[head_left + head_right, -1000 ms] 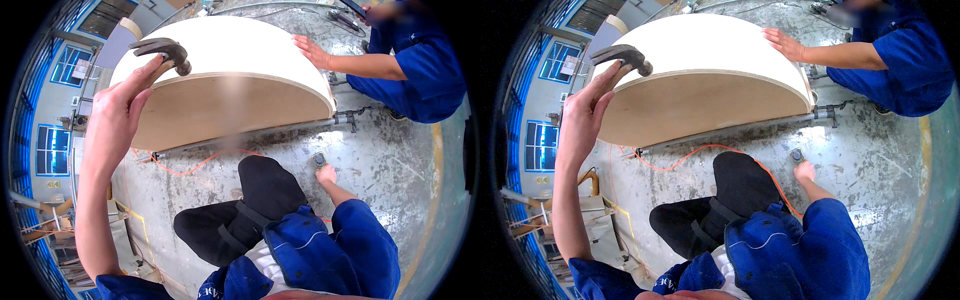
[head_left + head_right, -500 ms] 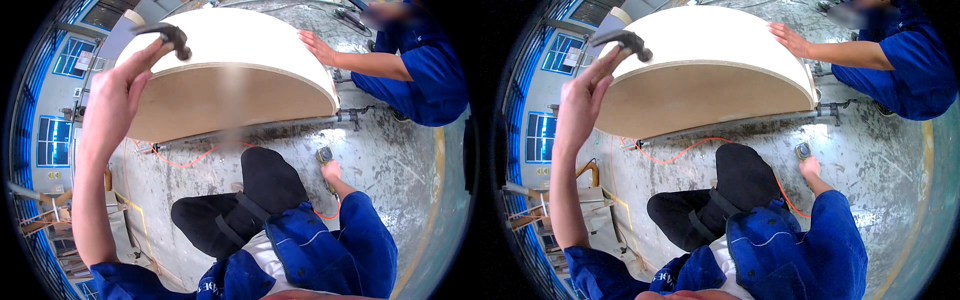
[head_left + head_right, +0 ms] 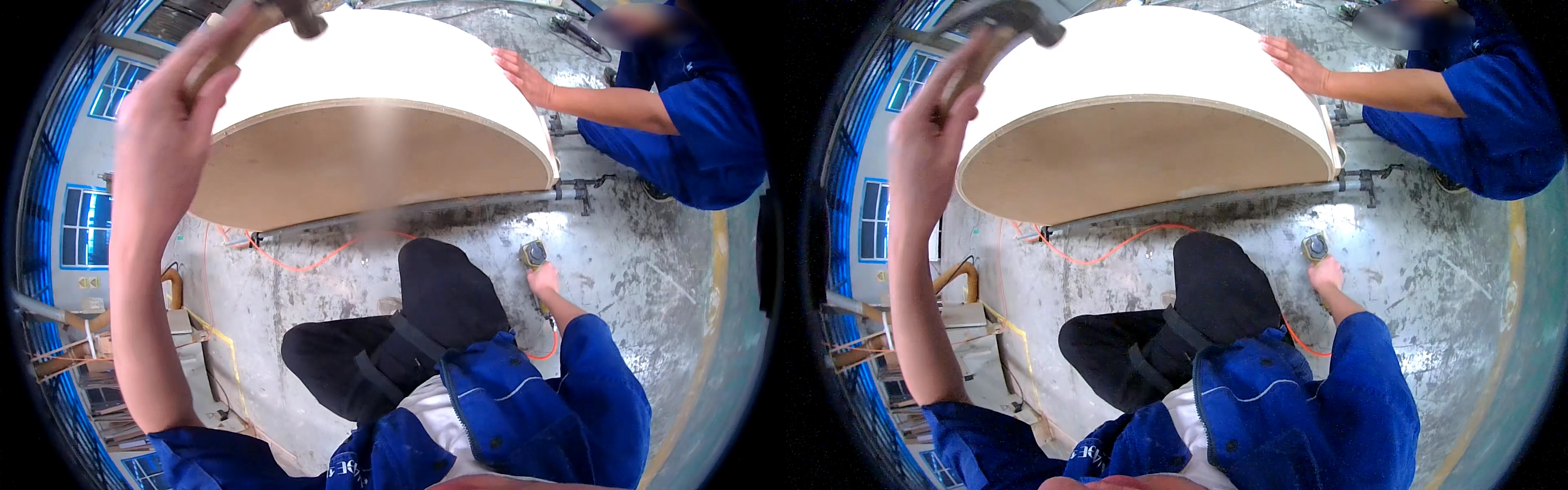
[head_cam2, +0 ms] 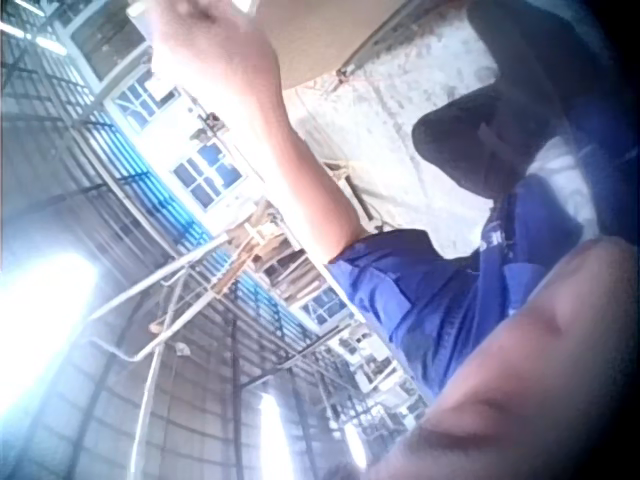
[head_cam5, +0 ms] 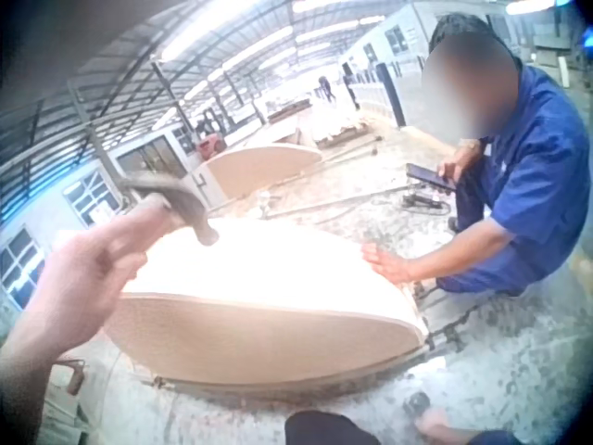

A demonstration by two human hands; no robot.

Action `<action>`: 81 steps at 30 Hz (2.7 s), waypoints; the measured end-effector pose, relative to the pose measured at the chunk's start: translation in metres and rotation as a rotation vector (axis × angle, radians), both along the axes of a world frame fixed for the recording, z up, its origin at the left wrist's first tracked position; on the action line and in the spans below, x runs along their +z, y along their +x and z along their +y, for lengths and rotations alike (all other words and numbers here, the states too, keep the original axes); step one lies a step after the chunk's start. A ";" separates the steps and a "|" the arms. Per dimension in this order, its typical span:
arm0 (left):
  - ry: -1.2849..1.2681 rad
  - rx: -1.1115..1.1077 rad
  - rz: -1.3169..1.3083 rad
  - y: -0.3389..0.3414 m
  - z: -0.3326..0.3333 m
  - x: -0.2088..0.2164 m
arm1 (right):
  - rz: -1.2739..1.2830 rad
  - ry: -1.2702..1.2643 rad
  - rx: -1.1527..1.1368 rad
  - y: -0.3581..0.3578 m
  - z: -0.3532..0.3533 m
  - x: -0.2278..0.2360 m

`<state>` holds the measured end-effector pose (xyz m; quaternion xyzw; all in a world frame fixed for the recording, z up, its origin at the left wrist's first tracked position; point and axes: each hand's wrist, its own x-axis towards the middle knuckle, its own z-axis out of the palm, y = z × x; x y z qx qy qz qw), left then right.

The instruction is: The person kneels on the floor and uses a pneumatic nail gun to attach a curved wooden piece to a metal frame. They repeatedly position the nail gun, fire nails, and adjust the wood to secure it in place.

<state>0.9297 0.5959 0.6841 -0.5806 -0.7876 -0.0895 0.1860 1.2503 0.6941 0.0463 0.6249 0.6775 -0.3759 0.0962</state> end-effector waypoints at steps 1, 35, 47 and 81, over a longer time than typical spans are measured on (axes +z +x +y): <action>0.102 -0.033 -0.035 -0.004 -0.005 0.000 | -0.013 0.027 0.007 0.001 -0.001 -0.005; 0.182 -0.055 0.104 -0.023 -0.023 -0.002 | -0.034 0.050 0.014 -0.004 -0.002 0.008; 0.112 -0.245 0.135 -0.016 0.001 -0.042 | -0.058 0.026 0.033 -0.004 0.001 0.016; 0.292 0.097 0.145 -0.061 -0.060 0.007 | -0.019 0.063 0.036 0.002 0.007 0.000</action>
